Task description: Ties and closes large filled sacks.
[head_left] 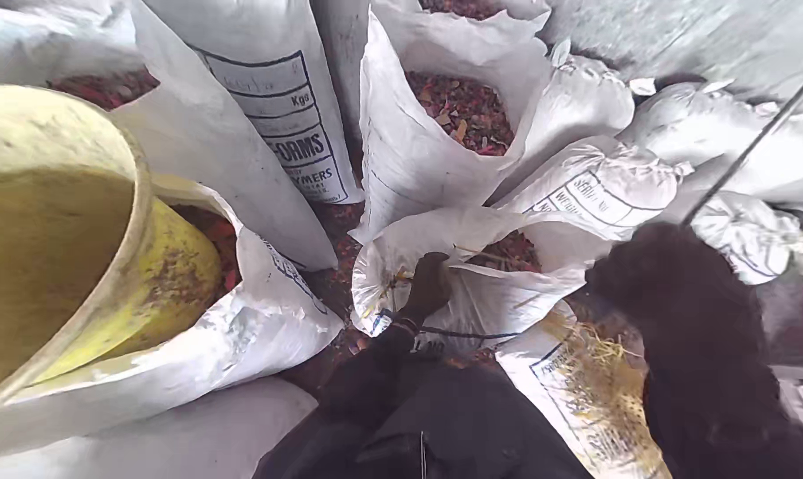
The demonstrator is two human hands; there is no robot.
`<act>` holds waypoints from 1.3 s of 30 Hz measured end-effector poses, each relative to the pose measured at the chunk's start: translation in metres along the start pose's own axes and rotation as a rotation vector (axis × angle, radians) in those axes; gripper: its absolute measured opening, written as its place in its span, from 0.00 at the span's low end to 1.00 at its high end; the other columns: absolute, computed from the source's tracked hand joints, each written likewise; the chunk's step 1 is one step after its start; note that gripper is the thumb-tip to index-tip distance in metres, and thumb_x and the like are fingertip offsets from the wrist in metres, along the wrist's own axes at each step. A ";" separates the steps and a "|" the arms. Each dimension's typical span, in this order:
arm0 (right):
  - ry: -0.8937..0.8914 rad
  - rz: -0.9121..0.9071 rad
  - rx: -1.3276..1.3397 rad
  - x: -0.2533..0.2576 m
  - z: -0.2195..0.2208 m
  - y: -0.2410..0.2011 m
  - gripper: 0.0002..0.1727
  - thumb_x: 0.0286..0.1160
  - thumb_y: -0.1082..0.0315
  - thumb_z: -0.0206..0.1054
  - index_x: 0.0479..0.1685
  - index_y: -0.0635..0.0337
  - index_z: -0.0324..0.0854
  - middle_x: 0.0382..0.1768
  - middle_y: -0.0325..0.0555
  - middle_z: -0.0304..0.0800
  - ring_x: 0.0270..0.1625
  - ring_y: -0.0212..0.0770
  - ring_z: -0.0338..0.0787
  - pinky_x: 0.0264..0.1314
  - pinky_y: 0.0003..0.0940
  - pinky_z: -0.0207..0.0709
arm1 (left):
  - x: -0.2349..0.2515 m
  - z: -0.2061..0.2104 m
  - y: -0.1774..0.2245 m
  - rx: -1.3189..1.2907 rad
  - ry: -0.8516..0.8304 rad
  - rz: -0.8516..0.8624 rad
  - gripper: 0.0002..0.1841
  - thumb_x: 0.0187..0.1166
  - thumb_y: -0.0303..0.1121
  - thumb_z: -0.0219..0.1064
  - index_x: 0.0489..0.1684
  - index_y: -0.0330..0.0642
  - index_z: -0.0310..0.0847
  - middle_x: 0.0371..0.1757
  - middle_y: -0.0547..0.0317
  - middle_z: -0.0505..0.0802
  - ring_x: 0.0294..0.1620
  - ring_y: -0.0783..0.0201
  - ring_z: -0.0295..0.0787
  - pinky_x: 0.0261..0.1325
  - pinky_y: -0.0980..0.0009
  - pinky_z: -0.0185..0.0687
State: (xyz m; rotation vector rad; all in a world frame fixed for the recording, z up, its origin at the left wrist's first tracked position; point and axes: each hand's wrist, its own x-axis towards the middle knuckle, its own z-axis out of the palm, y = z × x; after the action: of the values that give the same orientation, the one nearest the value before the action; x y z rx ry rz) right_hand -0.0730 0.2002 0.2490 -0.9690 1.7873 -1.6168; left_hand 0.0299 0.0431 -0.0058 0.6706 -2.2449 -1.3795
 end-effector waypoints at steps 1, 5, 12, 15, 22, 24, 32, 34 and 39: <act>0.014 0.045 0.117 -0.025 -0.005 0.019 0.14 0.78 0.42 0.64 0.24 0.27 0.83 0.19 0.13 0.78 0.21 0.15 0.75 0.27 0.14 0.71 | -0.006 0.009 0.000 0.029 0.053 -0.004 0.32 0.65 0.31 0.75 0.71 0.24 0.76 0.71 0.27 0.82 0.75 0.32 0.77 0.78 0.40 0.67; 0.196 0.262 0.413 -0.121 0.002 0.082 0.12 0.81 0.51 0.64 0.28 0.36 0.86 0.23 0.21 0.88 0.25 0.21 0.85 0.32 0.20 0.82 | 0.000 0.041 0.033 0.387 0.069 -0.301 0.28 0.81 0.37 0.68 0.83 0.50 0.74 0.74 0.31 0.80 0.74 0.30 0.74 0.72 0.34 0.66; 0.211 0.505 0.236 -0.223 -0.057 0.094 0.19 0.89 0.68 0.44 0.29 0.45 0.76 0.21 0.20 0.77 0.27 0.18 0.78 0.35 0.18 0.74 | 0.021 0.054 0.034 0.548 0.126 -0.484 0.19 0.82 0.41 0.68 0.71 0.60 0.84 0.71 0.37 0.83 0.75 0.35 0.75 0.73 0.34 0.66; 0.251 0.371 0.496 -0.224 -0.075 0.129 0.20 0.90 0.54 0.52 0.25 0.32 0.82 0.20 0.17 0.81 0.25 0.17 0.80 0.32 0.16 0.76 | 0.033 0.051 0.029 0.596 0.128 -0.488 0.20 0.81 0.47 0.70 0.71 0.60 0.84 0.70 0.38 0.83 0.73 0.35 0.76 0.70 0.34 0.68; 0.326 0.315 0.542 -0.209 -0.099 0.115 0.16 0.79 0.43 0.64 0.22 0.30 0.84 0.17 0.17 0.83 0.20 0.17 0.81 0.27 0.16 0.77 | -0.032 0.064 0.050 0.491 -0.129 0.004 0.30 0.77 0.42 0.70 0.76 0.33 0.79 0.83 0.24 0.71 0.89 0.23 0.53 0.86 0.25 0.34; 0.311 0.276 0.524 -0.208 -0.099 0.112 0.14 0.76 0.40 0.66 0.25 0.28 0.86 0.20 0.15 0.85 0.22 0.16 0.82 0.29 0.15 0.78 | -0.055 0.082 0.067 0.464 -0.186 0.208 0.19 0.78 0.36 0.69 0.57 0.28 0.89 0.71 0.25 0.84 0.82 0.25 0.69 0.87 0.26 0.38; 0.505 0.093 0.511 -0.186 -0.094 0.092 0.14 0.80 0.45 0.63 0.27 0.29 0.88 0.20 0.15 0.84 0.22 0.16 0.81 0.28 0.15 0.75 | -0.002 0.059 0.104 0.428 -0.460 0.456 0.15 0.81 0.33 0.64 0.36 0.25 0.90 0.40 0.34 0.94 0.50 0.36 0.93 0.60 0.42 0.80; 0.559 0.028 0.470 -0.180 -0.095 0.081 0.14 0.80 0.44 0.64 0.27 0.29 0.88 0.19 0.15 0.83 0.22 0.15 0.79 0.27 0.13 0.72 | 0.025 0.077 0.127 0.326 -0.516 0.467 0.16 0.83 0.33 0.61 0.40 0.27 0.91 0.42 0.35 0.95 0.51 0.38 0.94 0.58 0.42 0.82; 0.643 0.102 0.407 -0.179 -0.091 0.088 0.21 0.88 0.50 0.55 0.21 0.33 0.83 0.15 0.17 0.82 0.18 0.17 0.79 0.24 0.14 0.73 | 0.026 0.086 0.126 0.379 -0.768 0.527 0.15 0.82 0.32 0.61 0.38 0.26 0.90 0.42 0.36 0.95 0.50 0.38 0.94 0.53 0.42 0.81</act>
State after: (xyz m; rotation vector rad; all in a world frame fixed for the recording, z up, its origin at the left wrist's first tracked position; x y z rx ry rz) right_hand -0.0514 0.4005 0.1608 -0.1697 1.7249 -2.2699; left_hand -0.0629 0.1372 0.0742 -0.4394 -3.0002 -1.0382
